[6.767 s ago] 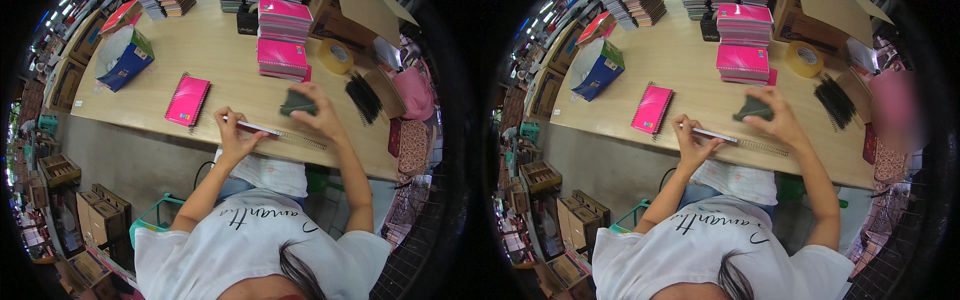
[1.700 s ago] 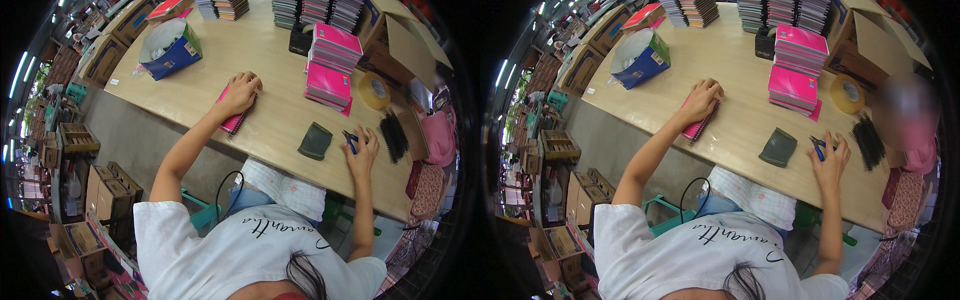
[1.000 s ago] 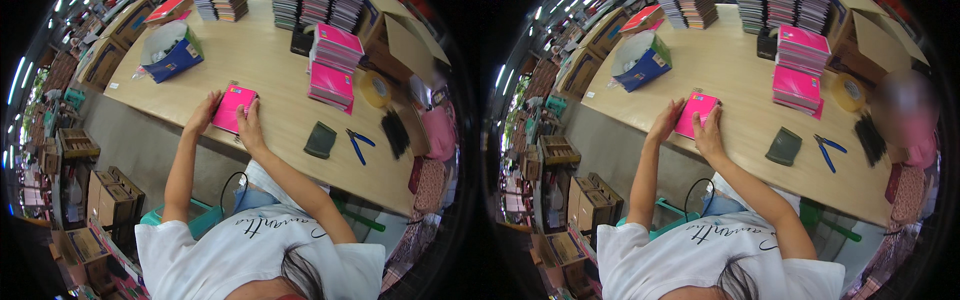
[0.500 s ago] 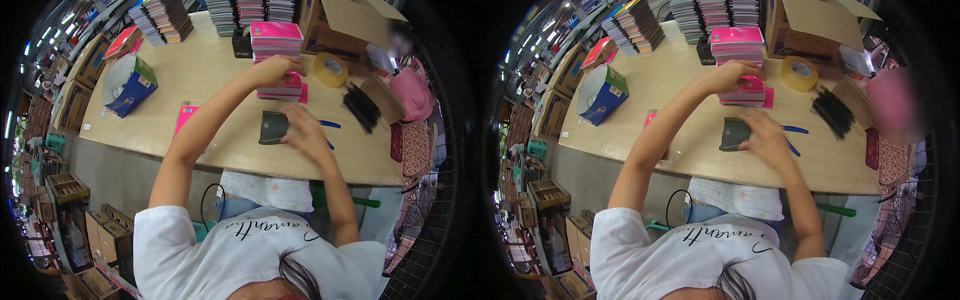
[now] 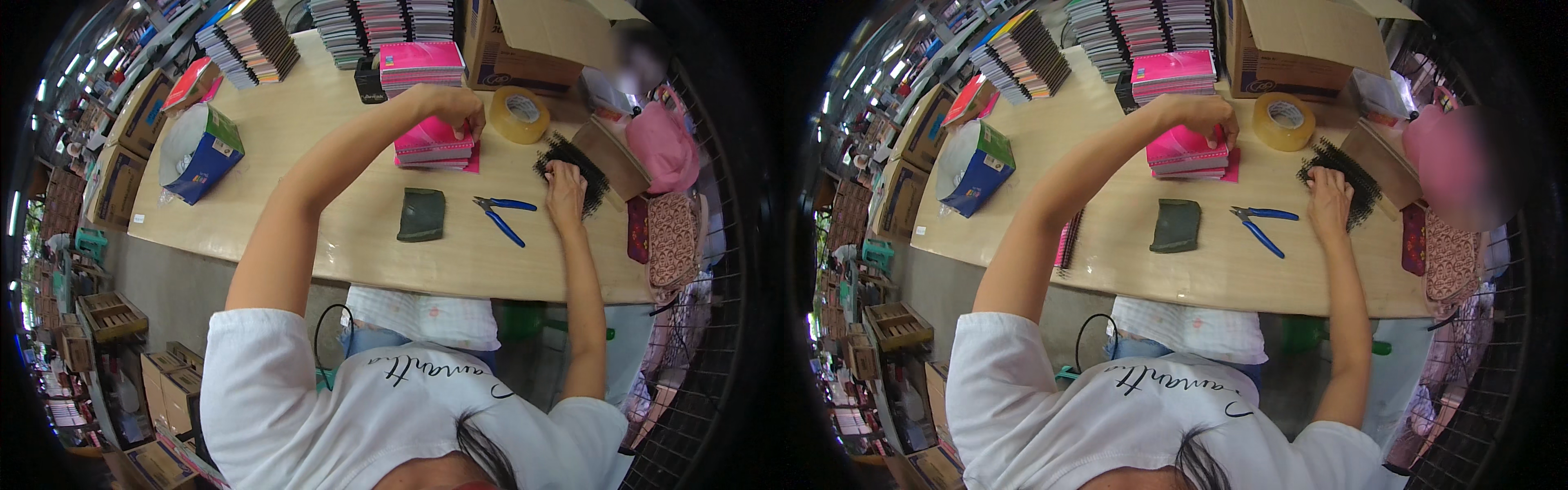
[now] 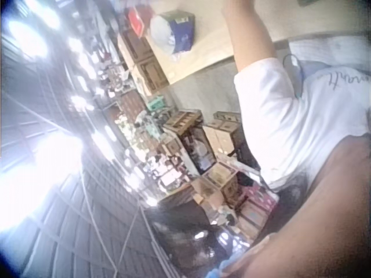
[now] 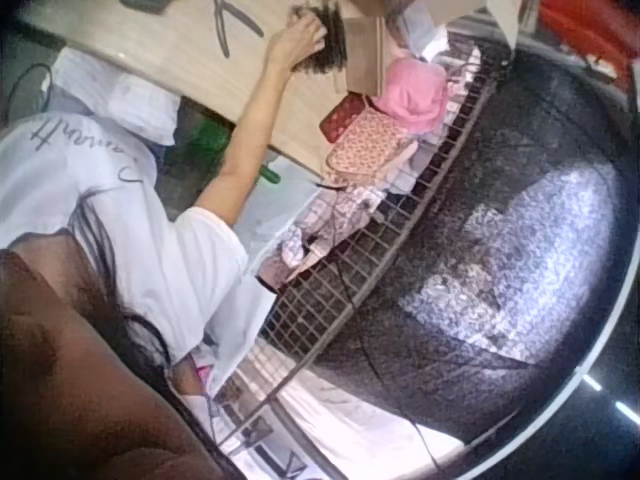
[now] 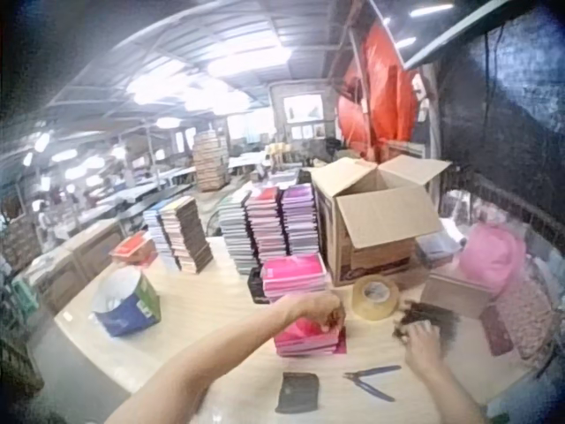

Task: The person finishes spiral-bound notebooks by using a green cloth to smooth the metal binding, then uses a blue tool to crimp the ends of the spiral wire. The notebooks are handled one at a time and placed back onto a stack after each is finished.

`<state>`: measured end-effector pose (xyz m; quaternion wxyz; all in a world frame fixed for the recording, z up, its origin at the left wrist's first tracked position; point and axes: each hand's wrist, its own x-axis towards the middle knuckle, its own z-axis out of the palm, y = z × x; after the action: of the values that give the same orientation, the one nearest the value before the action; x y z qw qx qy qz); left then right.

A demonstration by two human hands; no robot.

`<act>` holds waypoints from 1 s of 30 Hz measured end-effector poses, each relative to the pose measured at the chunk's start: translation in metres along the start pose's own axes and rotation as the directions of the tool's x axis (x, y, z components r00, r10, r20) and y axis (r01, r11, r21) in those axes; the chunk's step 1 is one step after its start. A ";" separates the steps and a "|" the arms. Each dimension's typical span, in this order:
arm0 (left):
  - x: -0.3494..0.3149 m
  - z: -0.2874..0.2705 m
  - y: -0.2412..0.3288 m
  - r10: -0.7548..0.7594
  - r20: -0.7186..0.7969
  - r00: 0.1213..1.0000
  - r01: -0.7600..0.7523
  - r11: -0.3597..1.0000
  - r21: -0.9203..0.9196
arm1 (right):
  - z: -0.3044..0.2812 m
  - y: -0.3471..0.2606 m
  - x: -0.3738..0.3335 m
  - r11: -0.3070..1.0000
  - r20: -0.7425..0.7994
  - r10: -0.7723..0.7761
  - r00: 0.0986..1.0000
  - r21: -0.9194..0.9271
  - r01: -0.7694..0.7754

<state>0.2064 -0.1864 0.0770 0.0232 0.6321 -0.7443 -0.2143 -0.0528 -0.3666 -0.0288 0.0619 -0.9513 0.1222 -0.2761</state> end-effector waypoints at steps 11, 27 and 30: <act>-0.005 -0.011 0.009 -0.026 -0.229 0.973 0.034 0.999 0.030 | -0.023 -0.012 0.015 0.973 -0.019 -0.206 0.978 0.105 0.207; -0.149 0.253 0.188 -0.702 -0.702 -0.122 0.011 0.706 -0.708 | -0.066 -0.117 -0.049 0.707 0.382 -0.071 0.921 0.671 -0.224; -0.145 0.250 0.201 -0.604 -0.794 -0.068 0.143 0.781 -0.607 | -0.050 -0.140 -0.060 0.606 0.296 -0.116 0.948 0.777 -0.168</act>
<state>-0.0279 0.0461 -0.0460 0.5646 0.7685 -0.2608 0.1504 -0.1014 -0.2178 0.0083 0.5002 -0.8537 -0.0106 -0.1443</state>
